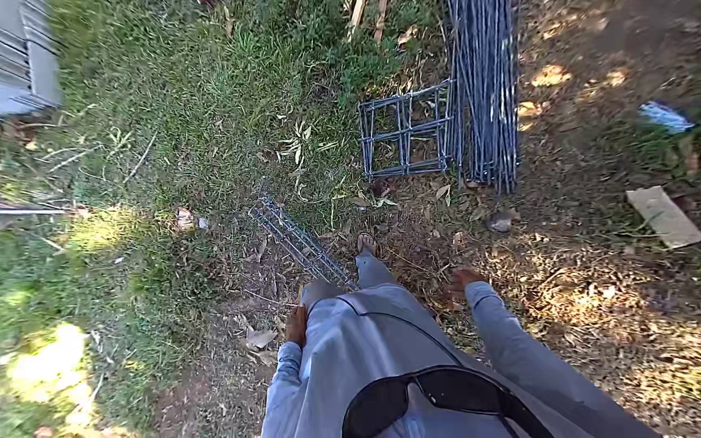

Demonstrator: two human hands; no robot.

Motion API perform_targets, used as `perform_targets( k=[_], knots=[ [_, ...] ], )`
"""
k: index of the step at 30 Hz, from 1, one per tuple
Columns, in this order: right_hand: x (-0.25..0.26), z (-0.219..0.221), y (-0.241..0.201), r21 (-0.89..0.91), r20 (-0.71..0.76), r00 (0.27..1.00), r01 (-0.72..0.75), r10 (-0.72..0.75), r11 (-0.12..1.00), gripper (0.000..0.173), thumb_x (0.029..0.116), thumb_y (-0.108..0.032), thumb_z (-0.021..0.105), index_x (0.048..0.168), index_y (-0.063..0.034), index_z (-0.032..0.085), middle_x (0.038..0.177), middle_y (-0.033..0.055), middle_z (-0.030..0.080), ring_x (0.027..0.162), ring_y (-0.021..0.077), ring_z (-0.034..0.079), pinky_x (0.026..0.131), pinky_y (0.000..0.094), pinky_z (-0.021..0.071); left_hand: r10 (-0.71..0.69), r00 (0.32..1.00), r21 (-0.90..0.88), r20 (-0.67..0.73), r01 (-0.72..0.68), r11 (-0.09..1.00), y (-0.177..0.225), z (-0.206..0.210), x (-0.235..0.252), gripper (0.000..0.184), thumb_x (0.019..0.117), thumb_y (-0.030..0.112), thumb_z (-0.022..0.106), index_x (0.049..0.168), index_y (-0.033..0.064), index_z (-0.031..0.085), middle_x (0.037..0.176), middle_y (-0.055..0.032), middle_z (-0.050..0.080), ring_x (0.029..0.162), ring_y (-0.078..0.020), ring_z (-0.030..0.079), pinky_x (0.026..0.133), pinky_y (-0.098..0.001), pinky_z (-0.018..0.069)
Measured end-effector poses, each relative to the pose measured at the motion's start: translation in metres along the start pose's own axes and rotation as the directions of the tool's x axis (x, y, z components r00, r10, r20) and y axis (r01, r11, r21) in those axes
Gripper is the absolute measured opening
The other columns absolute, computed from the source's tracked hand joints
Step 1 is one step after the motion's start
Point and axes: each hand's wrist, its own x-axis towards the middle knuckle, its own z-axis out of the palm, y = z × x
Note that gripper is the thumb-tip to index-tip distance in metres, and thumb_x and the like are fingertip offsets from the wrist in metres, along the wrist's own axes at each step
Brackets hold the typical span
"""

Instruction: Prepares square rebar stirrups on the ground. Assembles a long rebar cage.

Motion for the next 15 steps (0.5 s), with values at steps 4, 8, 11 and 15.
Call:
perform_targets(
  k=[4,8,11,15],
  knots=[
    [0.012,-0.027,-0.039,0.094,-0.059,0.997,-0.034,0.04,0.995,0.048,0.112,-0.037,0.039,0.147,-0.0051,0.047,0.132,0.0219,0.062,0.104,0.0342,0.068,0.086,0.0507,0.056,-0.03,0.998,-0.238,-0.054,0.017,0.971,0.062,-0.001,0.01,0.052,0.1105,0.042,0.042,0.129,-0.0026,0.061,0.111,-0.0228,0.069,0.1,-0.0306,0.068,0.09,-0.0507,0.056],
    [0.028,-0.025,-0.052,0.11,-0.04,0.997,-0.066,0.071,0.992,0.048,0.1119,-0.034,0.041,0.15,-0.0042,0.043,0.136,0.0244,0.059,0.109,0.037,0.067,0.089,0.052,0.0559,-0.034,0.999,-0.201,-0.039,0.025,0.979,0.115,-0.006,0.011,0.052,0.1106,0.043,0.042,0.133,-0.0013,0.06,0.116,-0.023,0.068,0.105,-0.0321,0.067,0.092,-0.053,0.0548],
    [0.031,-0.012,-0.058,0.08,0.006,0.995,-0.104,0.104,0.991,0.047,0.112,-0.03,0.043,0.151,-0.0039,0.041,0.138,0.0256,0.058,0.11,0.037,0.065,0.09,0.0506,0.0552,-0.013,1.0,-0.229,-0.004,0.012,0.973,0.144,-0.001,0.024,0.051,0.1108,0.041,0.043,0.134,-0.0011,0.059,0.117,-0.0225,0.068,0.104,-0.0306,0.068,0.091,-0.0516,0.0564],
    [0.036,0.01,-0.066,-0.007,0.046,0.989,-0.143,0.144,0.99,0.047,0.1126,-0.03,0.04,0.151,-0.0032,0.042,0.139,0.025,0.058,0.111,0.038,0.066,0.09,0.0524,0.0554,-0.014,0.997,-0.365,0.074,0.04,0.93,0.177,0.012,0.055,0.05,0.1102,0.04,0.045,0.138,-0.0005,0.054,0.112,-0.0206,0.069,0.096,-0.0276,0.07,0.084,-0.0474,0.0588]
  ],
)
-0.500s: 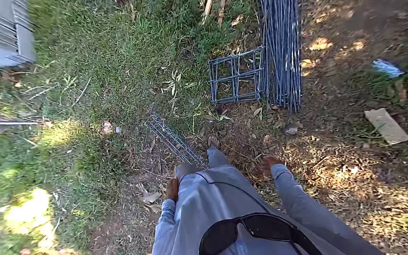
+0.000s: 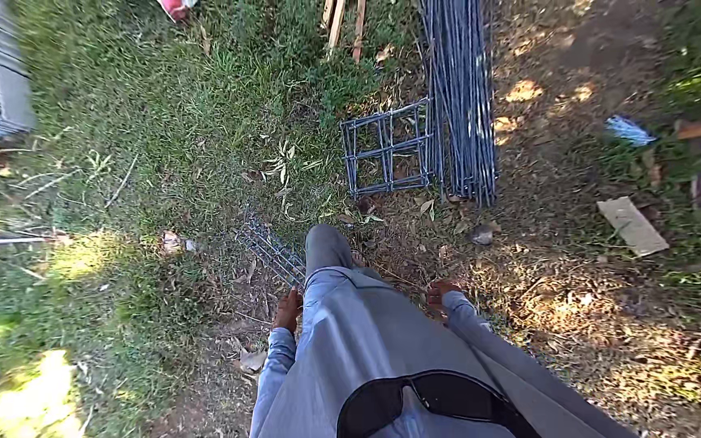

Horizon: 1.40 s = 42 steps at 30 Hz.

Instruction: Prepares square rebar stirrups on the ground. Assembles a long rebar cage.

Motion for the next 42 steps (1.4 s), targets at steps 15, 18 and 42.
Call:
perform_targets(
  k=[15,18,42],
  knots=[
    [-0.052,0.04,-0.187,-0.217,-0.056,0.976,0.193,-0.209,0.957,0.048,0.1128,-0.035,0.039,0.138,0.0018,0.055,0.123,0.0247,0.066,0.105,0.0332,0.069,0.092,0.05,0.0559,0.135,0.961,0.48,0.24,-0.238,0.844,0.167,0.071,0.084,0.045,0.1078,0.038,0.048,0.133,0.0023,0.061,0.118,-0.0204,0.068,0.105,-0.0307,0.067,0.094,-0.0516,0.0529],
    [-0.066,0.045,-0.219,-0.616,0.002,0.922,0.305,-0.386,0.726,0.053,0.1094,-0.041,0.045,0.135,0.0029,0.061,0.134,0.027,0.063,0.131,0.0393,0.058,0.113,0.0579,0.0418,0.066,0.931,0.665,0.359,-0.305,0.681,0.209,0.09,0.062,0.054,0.1054,0.046,0.051,0.136,0.002,0.06,0.13,-0.0212,0.066,0.124,-0.0348,0.062,0.108,-0.0563,0.0468],
    [-0.028,-0.098,-0.333,-0.823,0.486,0.827,0.542,-0.283,0.171,0.054,0.1068,-0.043,0.053,0.113,0.0078,0.07,0.111,0.0316,0.069,0.112,0.0458,0.065,0.102,0.0651,0.0451,0.112,0.92,0.25,0.377,-0.218,0.943,0.163,0.241,-0.086,0.034,0.1039,0.034,0.058,0.105,0.0011,0.066,0.09,-0.0092,0.065,0.078,-0.0171,0.061,0.075,-0.0399,0.0532]
  ],
)
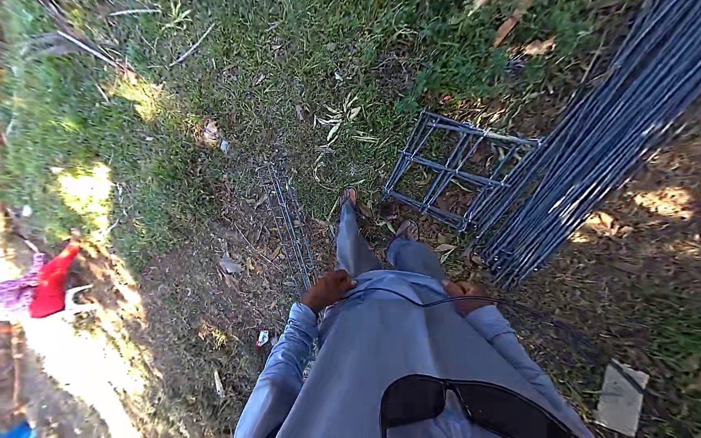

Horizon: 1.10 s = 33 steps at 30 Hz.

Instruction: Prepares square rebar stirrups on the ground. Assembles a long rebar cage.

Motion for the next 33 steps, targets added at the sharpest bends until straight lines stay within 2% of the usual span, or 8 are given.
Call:
perform_targets(
  k=[3,10,13,18,22,27,30,33],
  knots=[
    [-0.02,-0.006,0.022,-0.088,0.106,0.984,0.155,-0.145,0.984,0.05,0.106,-0.033,0.058,0.104,0.0155,0.069,0.103,0.036,0.069,0.105,0.0507,0.066,0.099,0.0668,0.0447,0.018,0.994,-0.148,0.107,-0.002,0.989,0.0,0.01,-0.03,0.029,0.1029,0.032,0.06,0.101,0.004,0.065,0.082,-0.0022,0.061,0.069,-0.0099,0.056,0.066,-0.0323,0.0498],
    [0.033,0.012,0.035,0.034,0.134,0.991,-0.032,0.027,0.999,0.051,0.1037,-0.045,0.059,0.106,0.0044,0.07,0.1,0.0269,0.07,0.1,0.0416,0.067,0.094,0.0632,0.0494,-0.111,0.972,-0.014,0.209,0.117,0.993,-0.031,0.027,0.005,0.031,0.1015,0.037,0.062,0.101,0.0062,0.065,0.077,-0.0042,0.06,0.064,-0.0151,0.055,0.063,-0.0377,0.0495],
    [0.111,0.009,0.029,0.115,-0.018,0.996,-0.084,0.087,0.99,0.055,0.106,-0.047,0.053,0.117,0.0045,0.068,0.109,0.0286,0.069,0.108,0.044,0.066,0.098,0.065,0.0485,-0.15,0.983,0.014,0.108,0.15,0.989,-0.052,0.028,0.052,0.03,0.1033,0.035,0.059,0.108,0.0069,0.067,0.086,-0.0061,0.066,0.076,-0.0176,0.063,0.075,-0.0424,0.0552],
    [0.294,-0.005,0.043,0.037,-0.098,0.977,-0.187,0.19,0.982,0.054,0.1105,-0.039,0.042,0.136,0.0045,0.06,0.135,0.0301,0.062,0.133,0.0441,0.056,0.114,0.0619,0.039,-0.133,0.87,0.19,-0.474,0.249,0.95,-0.095,0.025,0.132,0.034,0.0996,0.031,0.065,0.124,0.007,0.067,0.112,-0.0175,0.067,0.103,-0.0325,0.066,0.09,-0.0545,0.0551],
    [0.438,-0.001,0.073,-0.023,-0.241,0.955,-0.182,0.171,0.983,0.046,0.1098,-0.033,0.043,0.133,-0.0003,0.064,0.131,0.0297,0.065,0.128,0.0482,0.058,0.108,0.0695,0.0418,-0.168,0.833,0.321,-0.527,0.378,0.868,-0.136,0.024,0.185,0.094,0.0866,0.057,0.073,0.16,0.0123,0.033,0.15,-0.031,0.045,0.132,-0.0492,0.051,0.102,-0.0656,0.0479],
    [0.565,-0.039,0.074,-0.178,-0.346,0.919,-0.263,0.189,0.948,0.048,0.1015,-0.022,0.06,0.142,0.0035,0.053,0.142,0.035,0.054,0.134,0.0539,0.05,0.106,0.0742,0.0405,-0.222,0.75,0.32,-0.623,0.503,0.802,-0.156,0.006,0.226,0.102,0.0793,0.072,0.07,0.161,0.0229,0.033,0.143,-0.0294,0.05,0.121,-0.048,0.058,0.091,-0.0658,0.0529],
    [0.623,-0.062,0.081,-0.239,-0.459,0.88,-0.25,0.118,0.938,0.068,0.0933,-0.022,0.069,0.154,-0.005,0.043,0.151,0.0328,0.045,0.137,0.0567,0.045,0.103,0.0794,0.0385,-0.196,0.713,0.334,-0.673,0.53,0.779,-0.167,-0.004,0.241,0.097,0.0811,0.075,0.064,0.159,0.0229,0.038,0.141,-0.0262,0.053,0.12,-0.0452,0.059,0.09,-0.0632,0.0539],
    [0.666,-0.075,0.088,-0.292,-0.493,0.864,-0.276,0.103,0.916,0.068,0.0961,-0.018,0.064,0.158,-0.013,0.038,0.16,0.0255,0.039,0.144,0.0552,0.036,0.103,0.0814,0.0352,-0.183,0.687,0.324,-0.703,0.538,0.778,-0.169,-0.01,0.251,0.092,0.0813,0.074,0.063,0.156,0.0225,0.043,0.14,-0.0255,0.053,0.119,-0.0442,0.058,0.088,-0.0619,0.0537]
  ],
)
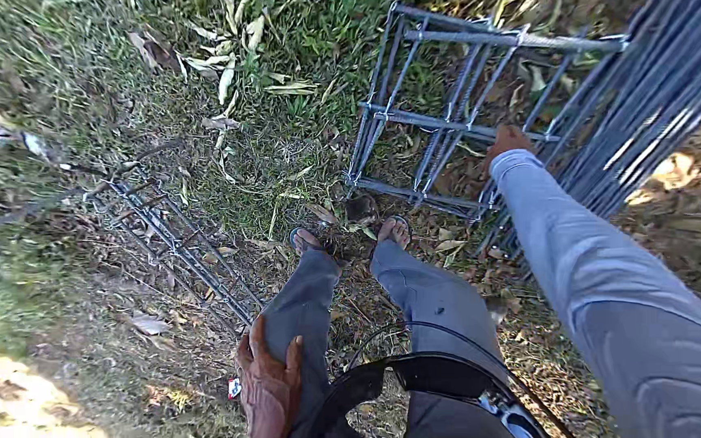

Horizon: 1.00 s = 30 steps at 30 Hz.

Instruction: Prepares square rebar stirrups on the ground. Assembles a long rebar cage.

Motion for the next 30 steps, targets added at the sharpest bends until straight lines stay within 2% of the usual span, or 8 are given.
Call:
perform_targets(
  k=[2,4,9,11,18,24,27,30],
  knots=[
    [0.015,0.005,-0.003,-0.033,0.005,1.0,-0.019,0.02,0.999,0.069,0.0949,-0.021,0.067,0.158,-0.0181,0.04,0.161,0.0231,0.039,0.147,0.0538,0.031,0.105,0.0846,0.0278,-0.02,1.0,-0.013,0.0,0.02,1.0,0.001,-0.001,0.004,0.092,0.0811,0.073,0.063,0.155,0.0229,0.044,0.14,-0.0263,0.052,0.119,-0.0453,0.058,0.087,-0.0633,0.0536],
    [0.025,0.004,-0.009,-0.028,0.002,0.999,-0.035,0.035,0.999,0.069,0.0941,-0.026,0.07,0.156,-0.0127,0.042,0.158,0.0266,0.041,0.148,0.0539,0.031,0.109,0.0843,0.0228,-0.027,1.0,-0.025,0.0,0.027,0.999,0.0,-0.004,0.008,0.092,0.0818,0.074,0.062,0.156,0.0218,0.044,0.142,-0.0275,0.05,0.121,-0.0461,0.057,0.087,-0.0633,0.0534],
    [0.047,-0.009,-0.008,-0.111,0.101,0.992,0.089,-0.078,0.99,0.057,0.0999,-0.021,0.068,0.142,0.0111,0.048,0.143,0.0415,0.048,0.135,0.0583,0.047,0.105,0.0762,0.0387,-0.006,0.998,-0.049,-0.062,0.003,0.999,-0.008,-0.001,0.015,0.091,0.0815,0.078,0.057,0.154,0.0234,0.046,0.141,-0.0257,0.051,0.118,-0.0436,0.058,0.085,-0.0607,0.0542],
    [0.021,-0.028,-0.013,-0.138,0.157,0.981,0.137,-0.115,0.981,0.05,0.1008,-0.019,0.067,0.133,0.0161,0.053,0.138,0.0431,0.051,0.132,0.059,0.049,0.105,0.0758,0.0394,0.007,0.998,-0.054,-0.068,-0.011,0.998,-0.008,0.001,0.014,0.091,0.0813,0.078,0.055,0.153,0.0238,0.047,0.14,-0.0248,0.052,0.118,-0.0426,0.059,0.085,-0.06,0.0538],
    [-0.091,-0.109,-0.025,-0.109,0.154,0.961,0.246,-0.228,0.963,0.042,0.104,-0.029,0.061,0.123,0.0086,0.06,0.118,0.0385,0.065,0.114,0.0584,0.062,0.096,0.0766,0.045,0.038,0.998,-0.047,0.047,-0.035,0.998,0.002,-0.01,-0.001,0.092,0.0814,0.08,0.056,0.155,0.0247,0.044,0.138,-0.0268,0.054,0.113,-0.0446,0.062,0.081,-0.06,0.0567],
    [-0.161,-0.161,-0.093,-0.233,0.142,0.981,0.159,-0.128,0.959,0.051,0.1059,-0.031,0.056,0.139,0.0077,0.052,0.13,0.0406,0.058,0.122,0.0598,0.057,0.097,0.0777,0.0426,0.058,0.986,-0.119,0.156,-0.04,0.992,0.015,-0.02,-0.025,0.081,0.0879,0.067,0.062,0.151,0.0181,0.049,0.143,-0.0284,0.051,0.124,-0.0474,0.056,0.094,-0.0627,0.0521],
    [-0.2,-0.175,-0.13,-0.259,0.126,0.99,0.088,-0.057,0.962,0.049,0.1001,-0.025,0.063,0.136,0.0074,0.055,0.13,0.0387,0.059,0.122,0.0575,0.057,0.096,0.0774,0.0441,0.186,0.975,-0.298,0.12,-0.144,0.944,0.032,-0.029,-0.041,0.066,0.0964,0.053,0.06,0.148,0.0129,0.052,0.151,-0.025,0.047,0.138,-0.0423,0.048,0.111,-0.0592,0.043],
    [-0.249,-0.191,-0.167,-0.283,0.132,0.991,0.01,0.028,0.959,0.057,0.0956,-0.019,0.068,0.143,0.0053,0.049,0.137,0.0358,0.057,0.128,0.0536,0.056,0.101,0.0732,0.0438,0.276,0.937,-0.651,0.215,-0.073,0.756,0.068,-0.042,-0.059,0.061,0.1022,0.044,0.058,0.15,0.0064,0.048,0.148,-0.0235,0.049,0.136,-0.0339,0.052,0.11,-0.0486,0.0482]
  ],
)
